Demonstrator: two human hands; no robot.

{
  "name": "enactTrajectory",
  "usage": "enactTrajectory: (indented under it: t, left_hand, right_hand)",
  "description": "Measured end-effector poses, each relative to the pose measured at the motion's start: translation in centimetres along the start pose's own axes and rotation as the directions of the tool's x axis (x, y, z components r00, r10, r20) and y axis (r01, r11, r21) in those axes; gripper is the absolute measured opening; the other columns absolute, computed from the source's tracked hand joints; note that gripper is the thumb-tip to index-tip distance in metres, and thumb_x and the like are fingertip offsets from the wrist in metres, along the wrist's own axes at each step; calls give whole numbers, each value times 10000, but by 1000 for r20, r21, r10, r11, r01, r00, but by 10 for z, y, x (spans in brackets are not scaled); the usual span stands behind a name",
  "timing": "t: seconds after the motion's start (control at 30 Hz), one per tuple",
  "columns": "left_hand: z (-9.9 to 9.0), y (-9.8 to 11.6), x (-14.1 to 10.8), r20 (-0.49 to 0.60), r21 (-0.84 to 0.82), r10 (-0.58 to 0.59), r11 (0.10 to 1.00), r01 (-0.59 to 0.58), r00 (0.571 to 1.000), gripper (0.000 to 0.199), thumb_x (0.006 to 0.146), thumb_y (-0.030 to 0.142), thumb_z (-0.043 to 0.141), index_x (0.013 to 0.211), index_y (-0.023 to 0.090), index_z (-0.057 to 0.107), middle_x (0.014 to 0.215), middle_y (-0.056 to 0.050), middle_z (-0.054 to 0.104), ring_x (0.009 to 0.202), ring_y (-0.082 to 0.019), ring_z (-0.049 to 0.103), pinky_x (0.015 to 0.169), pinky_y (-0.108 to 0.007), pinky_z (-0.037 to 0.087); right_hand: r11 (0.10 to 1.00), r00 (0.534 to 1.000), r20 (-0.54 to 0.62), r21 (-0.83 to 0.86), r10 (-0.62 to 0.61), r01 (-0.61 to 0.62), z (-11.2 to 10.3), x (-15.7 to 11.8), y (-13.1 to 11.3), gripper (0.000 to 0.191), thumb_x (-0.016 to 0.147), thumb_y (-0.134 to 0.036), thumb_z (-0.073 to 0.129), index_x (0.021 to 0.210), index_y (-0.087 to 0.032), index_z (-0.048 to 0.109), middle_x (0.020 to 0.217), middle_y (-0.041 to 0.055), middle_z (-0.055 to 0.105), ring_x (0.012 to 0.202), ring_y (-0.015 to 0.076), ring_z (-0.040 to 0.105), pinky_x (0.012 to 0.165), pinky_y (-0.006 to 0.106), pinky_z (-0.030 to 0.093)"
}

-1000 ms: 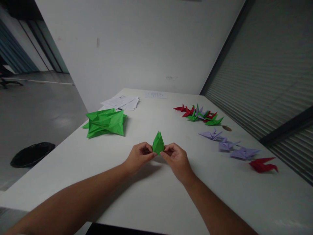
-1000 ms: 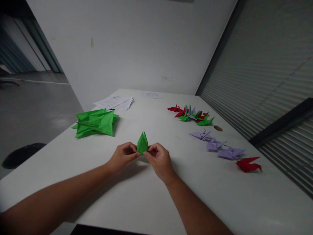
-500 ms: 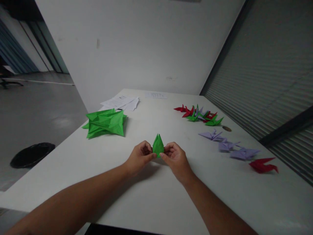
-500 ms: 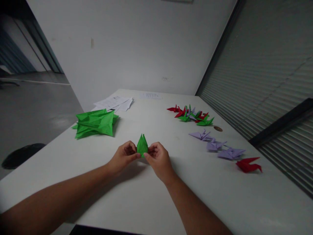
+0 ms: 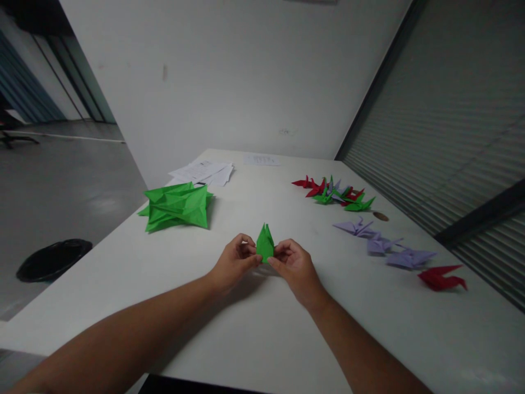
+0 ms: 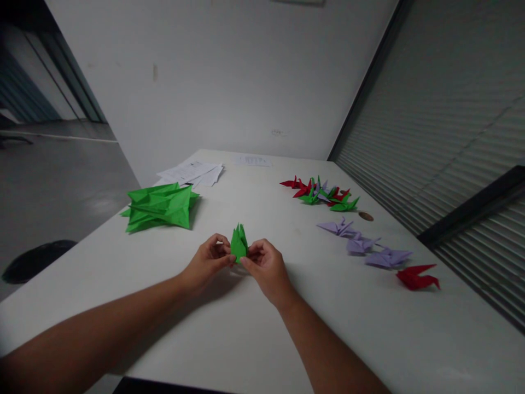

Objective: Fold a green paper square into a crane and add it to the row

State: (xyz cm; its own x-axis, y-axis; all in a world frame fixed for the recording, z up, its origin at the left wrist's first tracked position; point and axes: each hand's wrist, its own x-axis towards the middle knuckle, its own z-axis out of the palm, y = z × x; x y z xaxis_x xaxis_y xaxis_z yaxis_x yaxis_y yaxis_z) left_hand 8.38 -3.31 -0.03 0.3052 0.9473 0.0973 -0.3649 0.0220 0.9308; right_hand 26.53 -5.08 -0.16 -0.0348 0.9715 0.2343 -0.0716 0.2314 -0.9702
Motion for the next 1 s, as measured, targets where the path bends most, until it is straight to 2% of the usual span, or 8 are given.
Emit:
enactTrajectory:
  t: [0.1,0.2,0.3,0.53,0.7,0.83,1.0]
  left_hand:
    - [-1,-1,1,-22,29,16,999,-15,1000,444,681,353,928,843,182,551,730,26,639,664,-115,591,630,-237,454]
    - [-5,-3,3,-28,144,86,986,-81,996,404,698,383,912,733,161,577,718,20,611,670,-112,564,642,-243,444]
    - [-8,-4,4,-1,241,97,966,-94,995,346,728,400,890,737,149,652,717,6,620,681,-121,553,652,-252,434]
    - [-8,-5,2,68,162,16,986,-27,998,329,754,421,877,842,141,729,797,-45,715,751,-161,629,751,-306,482]
    - [-7,-1,-1,129,240,42,968,-73,991,293,803,406,837,899,145,743,853,-57,724,795,-174,642,765,-308,481]
    - [-8,3,-2,174,221,48,971,-86,984,291,837,415,803,931,146,747,896,-72,729,848,-190,653,811,-324,489]
    - [-8,-1,-2,178,137,11,990,-36,984,319,756,364,880,919,145,715,874,-52,714,823,-171,647,794,-313,494]
  right_hand:
    - [1000,999,41,11,6,-7,1,-1,-1,355,737,-432,885,862,-227,624,832,20,697,796,199,687,771,351,583]
    - [1000,996,86,21,3,-5,1,-1,-1,316,742,-405,891,853,-220,660,837,24,722,807,197,694,789,348,576]
    - [999,993,115,37,-9,4,1,-1,0,297,739,-401,897,853,-217,694,836,25,734,798,194,694,782,344,573]
    - [999,986,164,27,-22,18,0,-1,-2,295,747,-416,888,870,-212,715,857,26,732,821,193,690,806,348,568]
    - [999,987,156,-9,-29,31,0,-1,-2,307,735,-401,896,851,-214,681,850,25,710,832,199,670,815,353,553]
    - [999,988,151,-18,-29,32,-1,-1,-1,302,746,-402,888,847,-218,670,840,18,698,824,195,659,804,347,545]
    - [1000,984,175,-13,-8,11,-1,-3,-2,307,781,-443,855,882,-211,682,849,32,705,826,201,663,802,354,551]
